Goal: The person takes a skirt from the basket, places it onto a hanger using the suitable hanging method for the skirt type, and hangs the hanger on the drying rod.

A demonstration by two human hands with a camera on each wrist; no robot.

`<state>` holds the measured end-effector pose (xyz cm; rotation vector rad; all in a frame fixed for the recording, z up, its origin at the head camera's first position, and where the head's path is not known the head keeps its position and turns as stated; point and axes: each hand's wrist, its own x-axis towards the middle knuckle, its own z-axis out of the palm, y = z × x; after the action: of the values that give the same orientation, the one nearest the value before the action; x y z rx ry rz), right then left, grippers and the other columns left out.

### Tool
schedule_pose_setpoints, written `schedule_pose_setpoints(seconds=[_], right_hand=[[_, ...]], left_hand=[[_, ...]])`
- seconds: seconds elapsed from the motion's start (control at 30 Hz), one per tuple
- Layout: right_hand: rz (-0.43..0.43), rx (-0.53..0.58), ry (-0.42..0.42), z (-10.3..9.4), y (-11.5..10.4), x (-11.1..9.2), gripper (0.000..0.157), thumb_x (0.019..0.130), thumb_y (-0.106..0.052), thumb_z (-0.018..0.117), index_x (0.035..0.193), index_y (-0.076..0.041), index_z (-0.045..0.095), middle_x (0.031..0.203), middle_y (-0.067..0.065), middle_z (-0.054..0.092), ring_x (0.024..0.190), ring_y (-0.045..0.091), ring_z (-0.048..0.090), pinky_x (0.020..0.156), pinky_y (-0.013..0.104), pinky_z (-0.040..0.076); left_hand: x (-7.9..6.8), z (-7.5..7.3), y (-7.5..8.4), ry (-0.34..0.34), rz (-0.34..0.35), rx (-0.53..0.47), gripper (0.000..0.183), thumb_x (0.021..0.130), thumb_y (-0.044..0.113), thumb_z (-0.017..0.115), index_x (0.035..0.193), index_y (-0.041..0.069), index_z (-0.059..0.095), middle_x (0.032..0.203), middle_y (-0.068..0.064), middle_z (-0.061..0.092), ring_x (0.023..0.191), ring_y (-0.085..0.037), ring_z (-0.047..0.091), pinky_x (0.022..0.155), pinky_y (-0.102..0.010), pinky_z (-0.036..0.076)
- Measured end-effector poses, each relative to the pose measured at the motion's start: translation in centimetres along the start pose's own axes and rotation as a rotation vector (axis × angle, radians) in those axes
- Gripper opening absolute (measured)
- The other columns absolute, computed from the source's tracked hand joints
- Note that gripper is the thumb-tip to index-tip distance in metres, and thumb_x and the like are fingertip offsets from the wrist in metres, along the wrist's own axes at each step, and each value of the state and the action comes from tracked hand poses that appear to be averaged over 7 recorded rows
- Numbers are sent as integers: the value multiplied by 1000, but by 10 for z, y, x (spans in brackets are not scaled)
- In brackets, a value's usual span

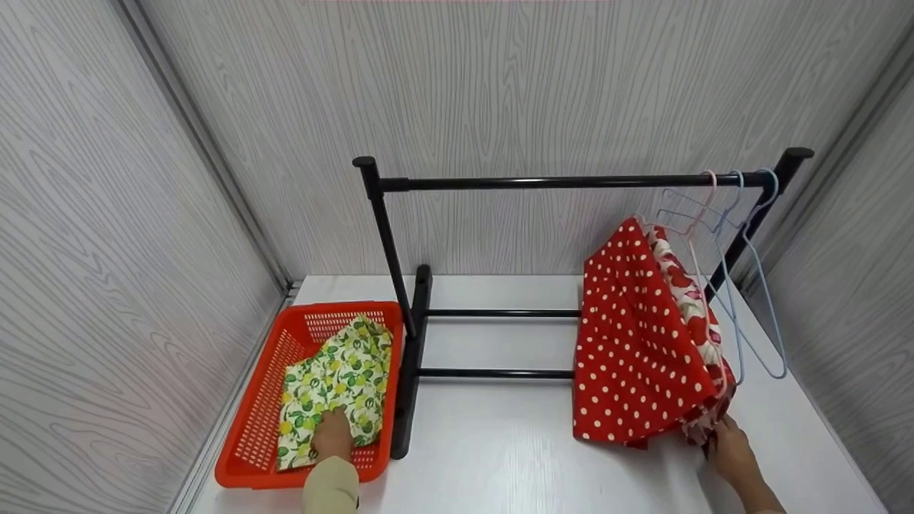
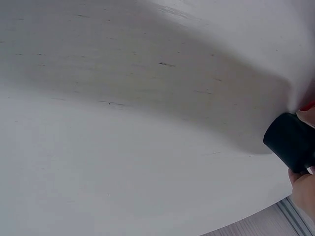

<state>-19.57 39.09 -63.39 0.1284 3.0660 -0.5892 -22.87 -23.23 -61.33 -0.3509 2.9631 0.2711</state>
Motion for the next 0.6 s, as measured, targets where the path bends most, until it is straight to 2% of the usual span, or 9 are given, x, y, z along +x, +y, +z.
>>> schedule_pose_setpoints(seconds=[0.07, 0.13, 0.23, 0.37, 0.43, 0.5, 0.6], right_hand=[[13, 2, -8, -1, 0, 0, 40, 87, 5, 45, 124, 17, 39, 126, 44, 35, 108, 56, 44, 89, 59, 41], [19, 3, -8, -1, 0, 0, 39, 87, 6, 45, 124, 18, 39, 127, 44, 34, 108, 56, 44, 90, 59, 40], [20, 4, -11, 1, 1, 1, 39, 87, 5, 46, 124, 18, 39, 128, 44, 33, 110, 56, 43, 91, 59, 39], [8, 13, -8, 2, 1, 2, 40, 87, 6, 46, 125, 17, 39, 128, 44, 33, 111, 57, 43, 92, 59, 39], [-1, 19, 1, 1, 1, 2, 40, 87, 6, 46, 125, 17, 39, 127, 45, 34, 110, 57, 43, 92, 60, 39], [-3, 21, 6, 1, 2, 2, 40, 86, 7, 46, 124, 17, 40, 127, 45, 34, 109, 57, 44, 91, 60, 39], [0, 26, 7, 2, 2, 3, 40, 86, 7, 46, 124, 18, 40, 125, 45, 36, 109, 57, 44, 91, 59, 40]], left_hand=[[0, 0, 1, -32, -20, -39, 36, 90, 1, 54, 116, -18, 39, 114, -39, 44, 83, -48, 57, 69, -54, 52], [1, 2, 0, -25, -24, -46, 32, 90, -2, 52, 116, -18, 40, 112, -39, 46, 85, -50, 56, 69, -55, 52], [2, 4, -3, 5, -11, -23, 28, 90, -3, 52, 114, -15, 44, 101, -37, 52, 78, -46, 58, 63, -50, 53], [3, 4, -9, 47, 48, 70, 19, 88, -3, 55, 104, -11, 54, 83, -31, 59, 68, -38, 61, 56, -42, 54], [4, 2, -13, 55, 55, 68, 13, 88, -3, 55, 97, -12, 57, 77, -29, 59, 66, -37, 62, 55, -41, 53], [6, -1, -18, 49, 30, -17, 14, 90, -2, 51, 95, -14, 57, 77, -31, 58, 66, -38, 61, 53, -41, 52], [11, -7, -26, 38, -44, -271, 23, 93, -1, 41, 104, -18, 52, 78, -32, 56, 62, -35, 58, 49, -38, 47]])
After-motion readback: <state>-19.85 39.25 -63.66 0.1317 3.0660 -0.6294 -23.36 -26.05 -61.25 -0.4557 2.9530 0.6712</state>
